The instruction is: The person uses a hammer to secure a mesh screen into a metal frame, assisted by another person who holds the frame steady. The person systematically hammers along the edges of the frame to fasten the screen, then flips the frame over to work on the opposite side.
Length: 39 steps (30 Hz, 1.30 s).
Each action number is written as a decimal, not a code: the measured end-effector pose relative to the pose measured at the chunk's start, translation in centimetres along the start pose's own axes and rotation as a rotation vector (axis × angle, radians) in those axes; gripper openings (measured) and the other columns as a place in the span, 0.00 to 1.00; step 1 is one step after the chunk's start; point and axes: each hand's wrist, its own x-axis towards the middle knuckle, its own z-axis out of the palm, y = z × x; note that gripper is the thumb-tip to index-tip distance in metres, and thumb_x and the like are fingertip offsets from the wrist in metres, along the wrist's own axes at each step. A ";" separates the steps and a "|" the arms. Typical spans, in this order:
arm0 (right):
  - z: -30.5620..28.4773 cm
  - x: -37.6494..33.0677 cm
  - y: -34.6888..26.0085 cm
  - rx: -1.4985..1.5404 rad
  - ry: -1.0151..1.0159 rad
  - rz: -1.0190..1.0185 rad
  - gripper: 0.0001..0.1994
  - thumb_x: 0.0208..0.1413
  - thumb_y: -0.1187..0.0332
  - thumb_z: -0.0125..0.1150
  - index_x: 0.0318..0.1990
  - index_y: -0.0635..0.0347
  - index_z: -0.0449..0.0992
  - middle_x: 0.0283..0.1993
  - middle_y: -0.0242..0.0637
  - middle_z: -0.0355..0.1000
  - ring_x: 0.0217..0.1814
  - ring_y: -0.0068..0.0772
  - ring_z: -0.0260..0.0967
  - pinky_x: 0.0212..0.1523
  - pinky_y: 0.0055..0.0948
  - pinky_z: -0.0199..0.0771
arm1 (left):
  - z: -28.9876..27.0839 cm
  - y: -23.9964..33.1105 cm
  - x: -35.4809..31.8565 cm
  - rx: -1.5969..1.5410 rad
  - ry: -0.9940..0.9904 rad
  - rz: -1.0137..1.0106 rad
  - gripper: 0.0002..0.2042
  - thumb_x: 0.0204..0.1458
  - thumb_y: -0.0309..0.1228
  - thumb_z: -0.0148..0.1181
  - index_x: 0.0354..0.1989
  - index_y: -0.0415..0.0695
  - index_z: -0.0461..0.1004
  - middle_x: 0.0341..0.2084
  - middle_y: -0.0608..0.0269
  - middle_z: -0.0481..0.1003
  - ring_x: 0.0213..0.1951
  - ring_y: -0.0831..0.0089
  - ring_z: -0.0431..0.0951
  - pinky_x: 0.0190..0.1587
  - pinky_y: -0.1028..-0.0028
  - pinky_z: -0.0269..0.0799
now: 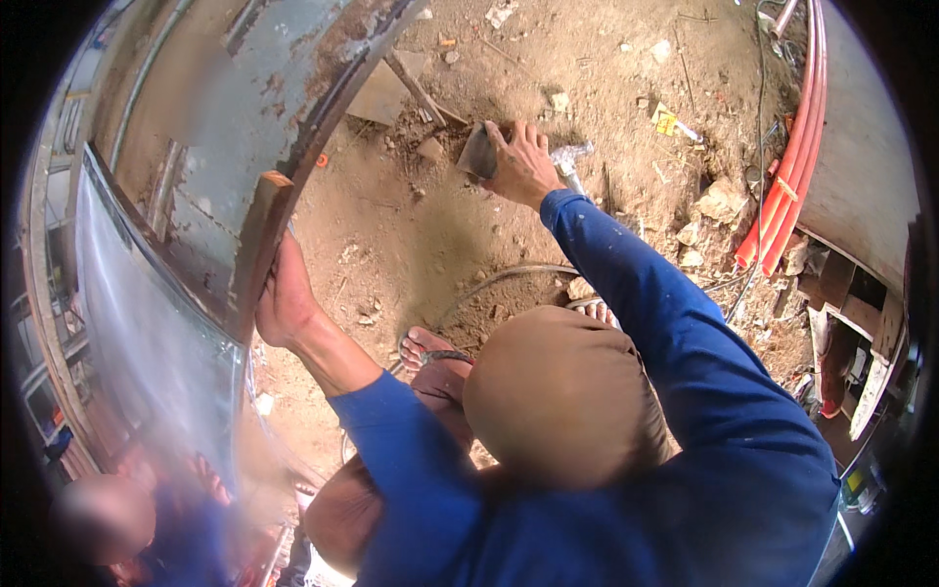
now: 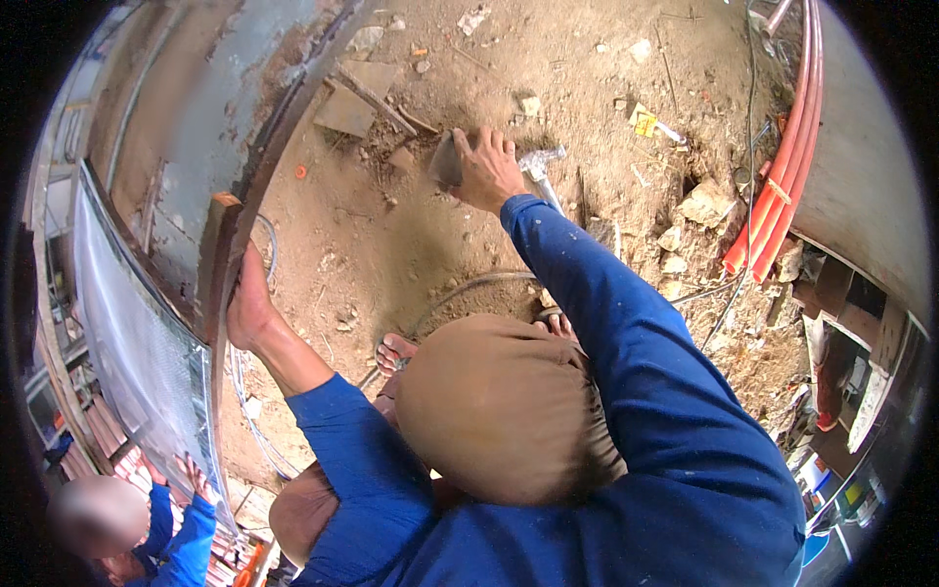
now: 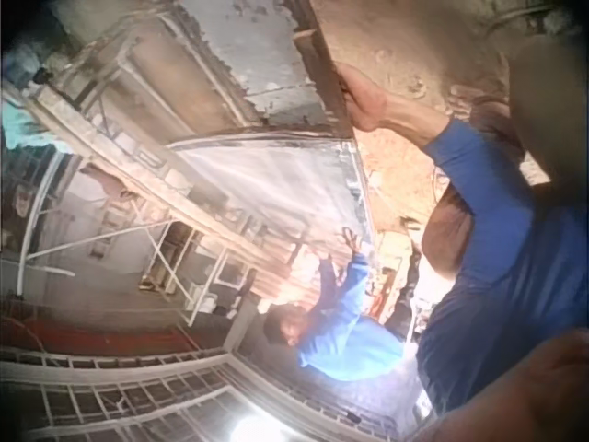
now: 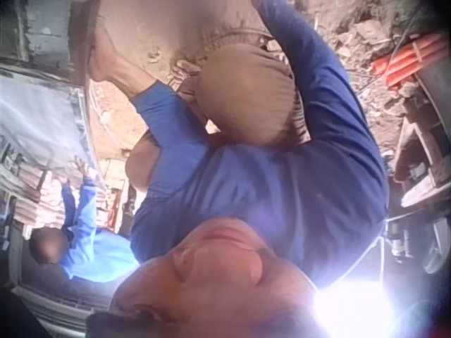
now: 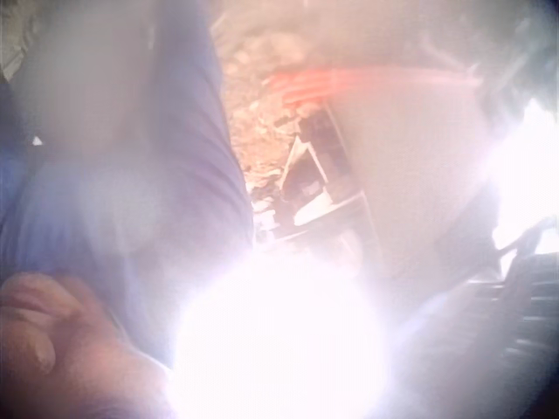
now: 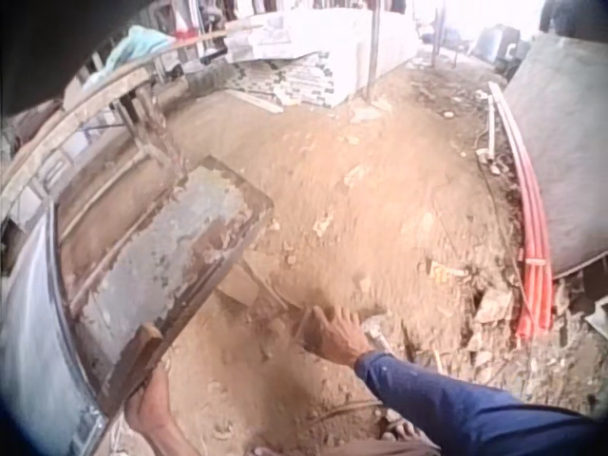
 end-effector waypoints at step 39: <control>2.8 1.4 -1.8 -0.283 -0.379 -0.055 0.53 0.59 0.40 0.76 0.88 0.25 0.49 0.89 0.59 0.47 0.90 0.75 0.37 0.87 0.65 0.44 | -2.7 -2.0 0.2 -0.121 -0.287 0.215 0.29 0.71 0.57 0.52 0.60 0.43 0.82 0.57 0.53 0.85 0.61 0.53 0.84 0.66 0.48 0.79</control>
